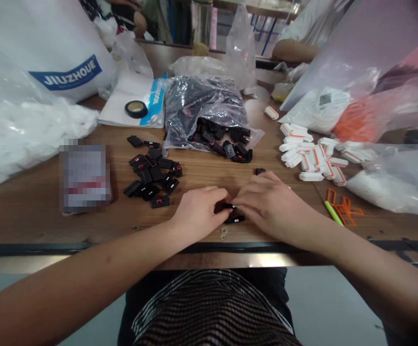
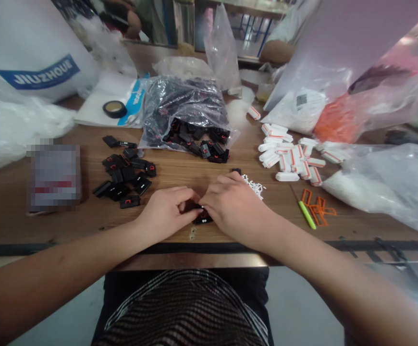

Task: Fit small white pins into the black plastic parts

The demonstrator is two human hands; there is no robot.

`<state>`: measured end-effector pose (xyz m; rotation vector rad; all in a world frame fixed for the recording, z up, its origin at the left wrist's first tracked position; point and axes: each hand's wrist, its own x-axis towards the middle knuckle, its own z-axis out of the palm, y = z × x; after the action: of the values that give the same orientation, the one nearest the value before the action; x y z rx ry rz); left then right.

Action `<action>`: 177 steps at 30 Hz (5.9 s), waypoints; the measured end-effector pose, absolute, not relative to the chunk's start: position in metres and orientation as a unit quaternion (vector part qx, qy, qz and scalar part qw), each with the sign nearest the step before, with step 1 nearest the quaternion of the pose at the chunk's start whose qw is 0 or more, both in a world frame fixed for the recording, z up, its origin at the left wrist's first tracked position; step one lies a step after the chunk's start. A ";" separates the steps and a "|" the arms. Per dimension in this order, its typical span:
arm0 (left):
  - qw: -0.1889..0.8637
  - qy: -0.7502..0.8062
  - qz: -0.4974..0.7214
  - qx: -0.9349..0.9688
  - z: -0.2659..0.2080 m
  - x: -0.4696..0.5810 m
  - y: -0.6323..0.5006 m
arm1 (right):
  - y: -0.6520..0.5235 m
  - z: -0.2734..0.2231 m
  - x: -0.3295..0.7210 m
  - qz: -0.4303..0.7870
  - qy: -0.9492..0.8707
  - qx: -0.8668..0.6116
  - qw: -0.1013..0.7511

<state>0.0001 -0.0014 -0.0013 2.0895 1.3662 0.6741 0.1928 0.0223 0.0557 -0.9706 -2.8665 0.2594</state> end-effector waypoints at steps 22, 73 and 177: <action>0.281 0.499 0.269 0.775 -0.004 0.000 0.000 | 0.017 0.039 0.205 0.102 -0.938 -0.305 0.130; 0.225 0.470 0.330 0.787 -0.004 -0.021 0.018 | 0.074 0.048 0.244 0.341 -0.771 -0.472 0.260; 0.227 0.504 0.236 0.799 -0.004 -0.009 0.012 | 0.060 0.020 0.303 0.082 -0.729 -0.676 0.070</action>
<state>-0.0093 0.0118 -0.0037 2.2011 1.3894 0.6496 0.3030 0.0600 0.0201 -2.0334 -2.1932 0.2453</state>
